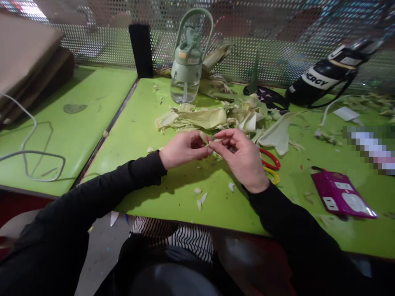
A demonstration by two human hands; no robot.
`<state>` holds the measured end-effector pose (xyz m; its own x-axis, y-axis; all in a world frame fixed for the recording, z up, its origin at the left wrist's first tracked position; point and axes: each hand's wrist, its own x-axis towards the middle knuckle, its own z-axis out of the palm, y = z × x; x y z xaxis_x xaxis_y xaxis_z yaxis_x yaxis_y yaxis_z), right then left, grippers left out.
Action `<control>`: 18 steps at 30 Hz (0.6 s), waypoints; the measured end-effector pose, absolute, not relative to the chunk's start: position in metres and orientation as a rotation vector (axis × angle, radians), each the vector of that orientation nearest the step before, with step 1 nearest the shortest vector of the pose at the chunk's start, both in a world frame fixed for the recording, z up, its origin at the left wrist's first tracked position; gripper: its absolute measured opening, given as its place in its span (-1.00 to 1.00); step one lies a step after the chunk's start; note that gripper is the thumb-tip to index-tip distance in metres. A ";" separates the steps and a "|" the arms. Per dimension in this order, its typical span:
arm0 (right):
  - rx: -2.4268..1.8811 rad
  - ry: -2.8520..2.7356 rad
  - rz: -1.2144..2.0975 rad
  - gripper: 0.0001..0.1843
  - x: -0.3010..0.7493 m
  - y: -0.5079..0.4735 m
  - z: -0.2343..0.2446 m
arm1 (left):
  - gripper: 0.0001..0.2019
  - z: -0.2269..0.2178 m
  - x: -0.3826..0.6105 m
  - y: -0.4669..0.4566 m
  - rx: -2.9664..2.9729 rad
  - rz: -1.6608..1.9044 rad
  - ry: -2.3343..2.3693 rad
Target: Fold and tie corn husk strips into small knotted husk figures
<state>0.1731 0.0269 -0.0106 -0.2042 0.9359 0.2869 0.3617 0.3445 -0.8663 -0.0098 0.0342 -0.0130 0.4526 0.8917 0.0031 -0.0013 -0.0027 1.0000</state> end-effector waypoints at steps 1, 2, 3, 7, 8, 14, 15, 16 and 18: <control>-1.162 -1.713 0.871 -0.65 0.173 0.027 -0.011 | -0.87 -0.014 -0.009 0.033 1.407 0.876 0.855; -1.163 -1.683 0.897 -0.60 0.173 0.027 -0.011 | -0.87 -0.013 -0.008 0.032 1.412 0.893 0.854; -1.161 -1.661 0.916 -0.58 0.173 0.027 -0.011 | -0.87 -0.013 -0.008 0.031 1.412 0.908 0.854; -1.113 -1.661 0.903 -0.61 0.172 0.028 -0.011 | -0.86 -0.007 -0.010 0.032 1.300 0.921 0.829; -1.097 -1.681 0.878 -0.62 0.172 0.028 -0.011 | -0.88 -0.005 -0.011 0.033 1.240 0.920 0.822; -1.045 -1.848 0.648 -0.64 0.173 0.025 -0.007 | -0.95 0.000 -0.015 0.038 0.953 0.951 0.821; -1.032 -1.869 0.635 -0.64 0.173 0.024 -0.007 | -0.93 -0.001 -0.015 0.038 0.928 0.951 0.813; -1.021 -1.882 0.633 -0.66 0.172 0.023 -0.007 | -0.90 -0.002 -0.014 0.038 0.900 0.952 0.805; -1.017 -1.884 0.644 -0.72 0.172 0.022 -0.007 | -0.82 -0.005 -0.013 0.038 0.849 0.952 0.797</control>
<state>0.1718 0.0224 -0.0073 -0.2822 0.8466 0.4514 0.3927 0.5312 -0.7507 -0.0130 0.0377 -0.0047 0.3643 0.9106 -0.1952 -0.3524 0.3288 0.8762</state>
